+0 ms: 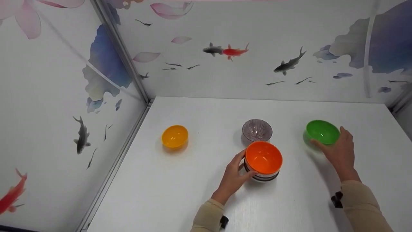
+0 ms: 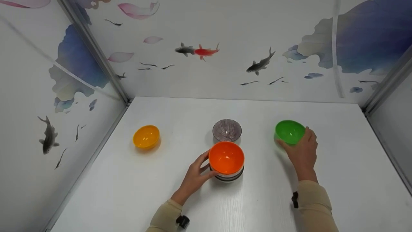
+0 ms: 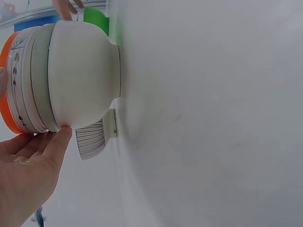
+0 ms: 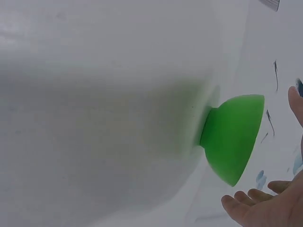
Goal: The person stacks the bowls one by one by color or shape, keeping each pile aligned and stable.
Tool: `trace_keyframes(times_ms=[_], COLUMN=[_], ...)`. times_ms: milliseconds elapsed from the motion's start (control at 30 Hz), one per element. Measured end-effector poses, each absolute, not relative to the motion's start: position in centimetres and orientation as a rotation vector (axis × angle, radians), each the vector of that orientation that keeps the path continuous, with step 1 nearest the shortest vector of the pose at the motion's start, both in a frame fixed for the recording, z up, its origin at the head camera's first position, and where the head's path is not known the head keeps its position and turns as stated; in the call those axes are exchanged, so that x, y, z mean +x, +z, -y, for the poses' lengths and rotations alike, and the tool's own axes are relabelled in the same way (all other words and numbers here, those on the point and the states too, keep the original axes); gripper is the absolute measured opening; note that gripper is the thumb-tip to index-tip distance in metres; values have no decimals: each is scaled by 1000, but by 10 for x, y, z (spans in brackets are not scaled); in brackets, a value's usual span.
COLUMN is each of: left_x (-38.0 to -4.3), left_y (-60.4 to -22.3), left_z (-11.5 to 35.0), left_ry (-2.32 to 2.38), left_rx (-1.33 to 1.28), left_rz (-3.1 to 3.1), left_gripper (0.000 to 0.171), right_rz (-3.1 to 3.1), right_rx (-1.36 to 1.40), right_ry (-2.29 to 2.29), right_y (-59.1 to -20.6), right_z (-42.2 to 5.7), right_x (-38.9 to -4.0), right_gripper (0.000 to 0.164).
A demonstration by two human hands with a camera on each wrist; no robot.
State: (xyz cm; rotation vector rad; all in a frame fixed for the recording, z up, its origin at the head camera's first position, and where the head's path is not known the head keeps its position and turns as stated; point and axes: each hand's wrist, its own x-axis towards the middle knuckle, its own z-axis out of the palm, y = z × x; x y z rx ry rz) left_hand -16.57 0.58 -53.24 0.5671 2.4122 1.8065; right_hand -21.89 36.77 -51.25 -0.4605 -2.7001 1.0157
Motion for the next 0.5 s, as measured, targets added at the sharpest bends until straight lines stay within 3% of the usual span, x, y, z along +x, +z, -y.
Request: trace_keyframes(times_ms=[500], left_x=[-165], left_y=[-534], left_z=[-7], left_ry=[1793], left_rx=[560], left_rz=[-2434], left_gripper=[80], right_rz=[2797], right_rx=[-480], right_ry=[1117], right_y=[-522], right_z=[-380], right_x=[-228], right_gripper=[127])
